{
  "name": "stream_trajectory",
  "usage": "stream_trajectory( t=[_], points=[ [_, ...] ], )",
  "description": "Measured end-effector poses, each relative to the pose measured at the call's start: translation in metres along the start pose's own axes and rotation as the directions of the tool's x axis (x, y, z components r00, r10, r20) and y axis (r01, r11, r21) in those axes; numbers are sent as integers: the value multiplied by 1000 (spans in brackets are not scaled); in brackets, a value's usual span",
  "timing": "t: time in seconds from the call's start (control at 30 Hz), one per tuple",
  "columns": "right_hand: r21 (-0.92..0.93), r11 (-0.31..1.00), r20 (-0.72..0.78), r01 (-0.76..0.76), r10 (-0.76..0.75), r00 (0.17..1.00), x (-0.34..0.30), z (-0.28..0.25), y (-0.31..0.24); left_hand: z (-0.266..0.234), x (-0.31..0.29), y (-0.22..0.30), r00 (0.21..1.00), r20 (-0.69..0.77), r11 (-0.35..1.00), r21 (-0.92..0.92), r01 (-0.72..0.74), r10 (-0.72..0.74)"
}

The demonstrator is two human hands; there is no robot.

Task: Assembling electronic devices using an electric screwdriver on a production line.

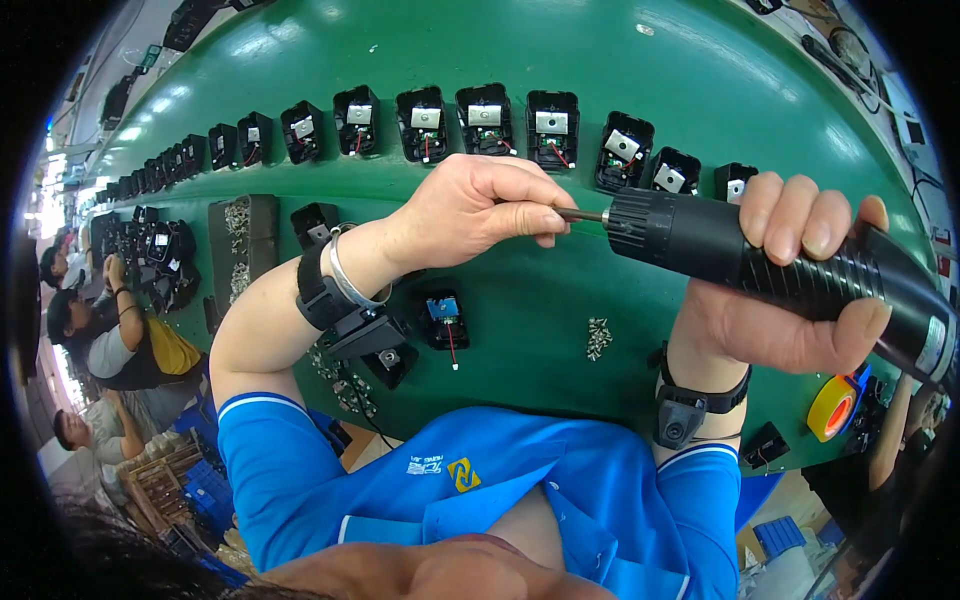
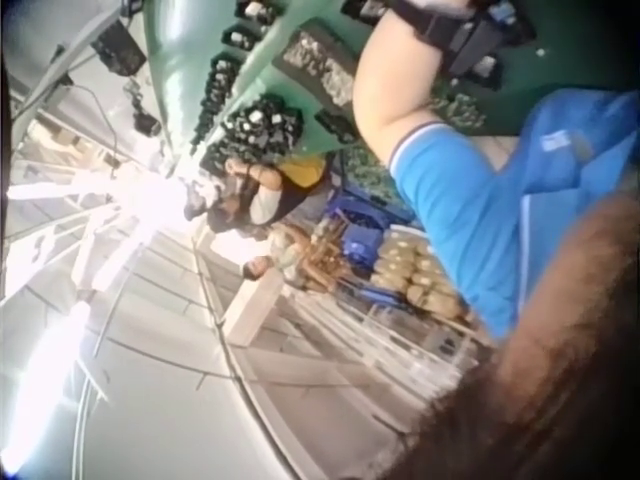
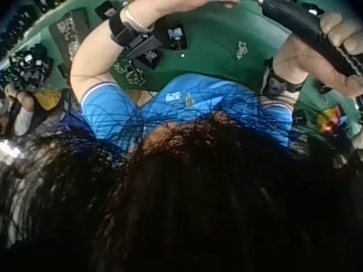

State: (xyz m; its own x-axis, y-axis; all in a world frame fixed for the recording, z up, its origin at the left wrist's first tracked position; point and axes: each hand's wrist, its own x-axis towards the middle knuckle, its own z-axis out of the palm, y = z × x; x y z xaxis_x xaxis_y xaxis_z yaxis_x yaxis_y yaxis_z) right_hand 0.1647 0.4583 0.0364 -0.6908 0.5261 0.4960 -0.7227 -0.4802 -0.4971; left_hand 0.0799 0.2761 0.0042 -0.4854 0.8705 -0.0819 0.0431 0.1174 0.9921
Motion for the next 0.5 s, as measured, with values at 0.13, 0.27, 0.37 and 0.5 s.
stream_trajectory(
  t=[0.13,0.27,0.37,0.5],
  points=[
    [-41,998,81,42,-39,996,-1,5,-4,0,1,4,998,25,998,-30,54,-53],
    [-65,997,153,40,-29,988,5,3,-5,-6,6,9,966,-1,876,421,-233,258],
    [-153,979,176,136,-108,978,14,-3,4,-25,12,7,918,-63,482,864,-147,392],
    [-244,953,210,179,-129,969,20,-3,40,-29,17,-19,950,-53,312,949,-48,309]
  ],
)
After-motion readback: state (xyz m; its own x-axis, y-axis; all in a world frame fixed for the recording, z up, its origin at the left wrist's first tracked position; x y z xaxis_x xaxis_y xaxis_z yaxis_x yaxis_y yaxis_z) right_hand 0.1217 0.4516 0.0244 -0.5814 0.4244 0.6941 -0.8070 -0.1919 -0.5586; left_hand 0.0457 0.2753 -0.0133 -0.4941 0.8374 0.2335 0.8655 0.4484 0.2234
